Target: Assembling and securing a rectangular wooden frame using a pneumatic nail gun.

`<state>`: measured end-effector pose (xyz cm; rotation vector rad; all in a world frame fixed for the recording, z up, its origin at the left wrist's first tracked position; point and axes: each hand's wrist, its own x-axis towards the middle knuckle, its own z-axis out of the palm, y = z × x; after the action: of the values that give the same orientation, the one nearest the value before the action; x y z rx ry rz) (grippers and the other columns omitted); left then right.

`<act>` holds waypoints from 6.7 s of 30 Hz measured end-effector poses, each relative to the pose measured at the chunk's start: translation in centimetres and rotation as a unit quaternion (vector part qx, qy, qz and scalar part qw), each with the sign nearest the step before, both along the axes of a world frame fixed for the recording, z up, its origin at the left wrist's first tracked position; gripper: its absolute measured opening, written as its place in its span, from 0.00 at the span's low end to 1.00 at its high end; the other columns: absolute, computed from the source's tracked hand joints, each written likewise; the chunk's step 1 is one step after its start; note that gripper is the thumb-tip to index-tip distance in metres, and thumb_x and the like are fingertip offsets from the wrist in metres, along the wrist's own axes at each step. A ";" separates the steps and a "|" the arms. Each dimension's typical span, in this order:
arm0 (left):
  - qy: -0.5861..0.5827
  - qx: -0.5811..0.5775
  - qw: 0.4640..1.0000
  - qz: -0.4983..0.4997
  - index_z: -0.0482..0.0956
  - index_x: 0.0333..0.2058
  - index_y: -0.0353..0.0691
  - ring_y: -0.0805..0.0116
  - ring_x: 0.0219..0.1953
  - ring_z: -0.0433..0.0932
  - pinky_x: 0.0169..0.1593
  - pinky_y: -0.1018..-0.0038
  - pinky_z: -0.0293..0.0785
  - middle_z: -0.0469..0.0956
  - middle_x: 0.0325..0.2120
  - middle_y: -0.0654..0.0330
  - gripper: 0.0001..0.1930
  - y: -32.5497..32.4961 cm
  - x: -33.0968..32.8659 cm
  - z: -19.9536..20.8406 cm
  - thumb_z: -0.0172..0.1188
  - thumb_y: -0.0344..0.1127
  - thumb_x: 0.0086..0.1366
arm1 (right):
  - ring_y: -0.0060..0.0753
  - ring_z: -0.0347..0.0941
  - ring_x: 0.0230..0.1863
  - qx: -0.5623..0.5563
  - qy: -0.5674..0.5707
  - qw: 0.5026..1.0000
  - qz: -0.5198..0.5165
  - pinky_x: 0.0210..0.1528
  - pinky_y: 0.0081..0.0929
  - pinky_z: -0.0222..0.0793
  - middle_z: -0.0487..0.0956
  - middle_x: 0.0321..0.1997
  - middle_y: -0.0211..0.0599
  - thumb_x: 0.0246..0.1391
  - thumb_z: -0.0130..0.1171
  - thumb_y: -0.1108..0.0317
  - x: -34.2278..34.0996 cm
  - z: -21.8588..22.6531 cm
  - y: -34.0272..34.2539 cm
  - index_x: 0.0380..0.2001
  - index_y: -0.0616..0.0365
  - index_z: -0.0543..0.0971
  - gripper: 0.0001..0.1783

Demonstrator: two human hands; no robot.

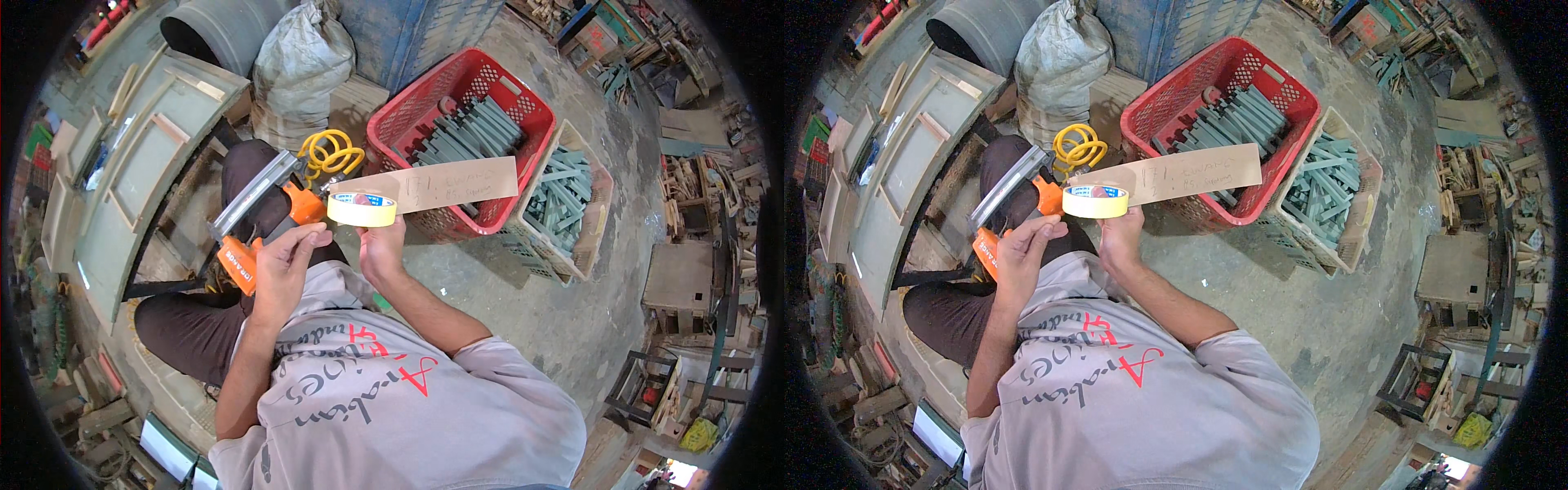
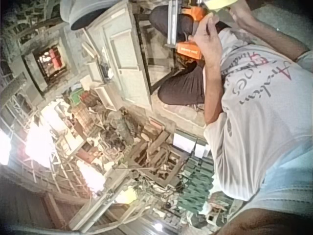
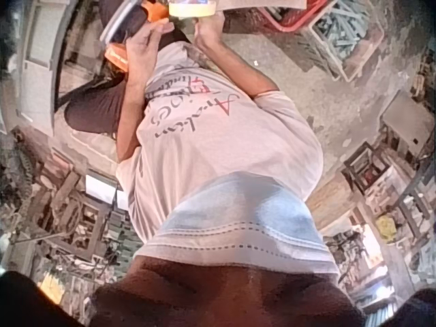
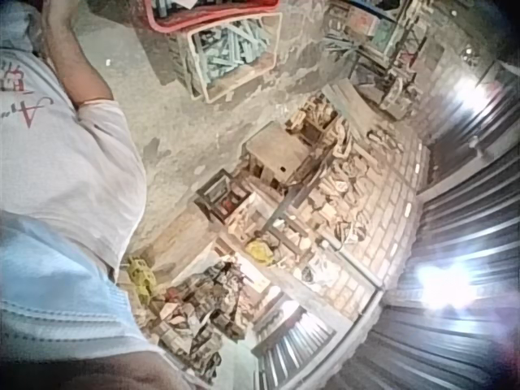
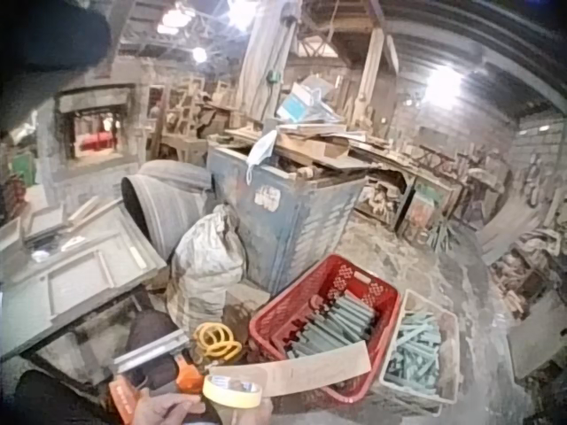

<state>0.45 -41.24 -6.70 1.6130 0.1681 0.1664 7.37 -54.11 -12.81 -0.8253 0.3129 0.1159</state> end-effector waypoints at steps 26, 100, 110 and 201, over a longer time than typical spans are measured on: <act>0.023 0.042 0.999 -0.015 0.76 0.24 0.33 0.80 0.26 0.72 0.33 0.82 0.69 0.77 0.23 0.64 0.07 0.1 -0.1 -0.7 0.67 0.24 0.55 | 0.42 0.68 0.58 -0.036 0.151 0.987 -0.051 0.59 0.44 0.68 0.71 0.56 0.39 0.54 0.57 0.80 13.3 -12.3 -21.4 0.57 0.55 0.65 0.27; -0.105 -0.270 0.948 0.135 0.73 0.34 0.34 0.66 0.33 0.79 0.42 0.68 0.77 0.76 0.27 0.56 0.12 3.9 -3.0 2.2 0.49 0.37 0.71 | 0.28 0.35 0.75 0.271 -0.067 0.751 0.599 0.66 0.48 0.51 0.42 0.75 0.26 0.63 0.36 0.39 -4.5 8.1 3.7 0.71 0.46 0.41 0.41; -0.041 -0.133 0.985 0.098 0.78 0.30 0.30 0.75 0.32 0.75 0.39 0.81 0.70 0.78 0.28 0.59 0.11 3.7 -3.9 3.0 0.51 0.29 0.69 | 0.25 0.76 0.41 0.087 -0.122 0.825 0.545 0.43 0.26 0.73 0.78 0.43 0.35 0.63 0.53 0.66 -4.1 5.0 2.7 0.49 0.64 0.76 0.16; -0.121 0.111 0.977 0.135 0.79 0.36 0.35 0.76 0.32 0.73 0.37 0.80 0.70 0.74 0.33 0.60 0.09 5.9 -5.3 5.7 0.63 0.21 0.56 | 0.42 0.50 0.71 0.379 -0.009 0.748 0.544 0.67 0.56 0.48 0.54 0.71 0.50 0.50 0.33 0.22 -2.4 7.0 3.4 0.68 0.63 0.46 0.59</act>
<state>-4.83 -35.37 -1.00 1.7704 0.1846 0.6070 5.00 -50.69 -5.83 -0.0838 -0.2855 1.2606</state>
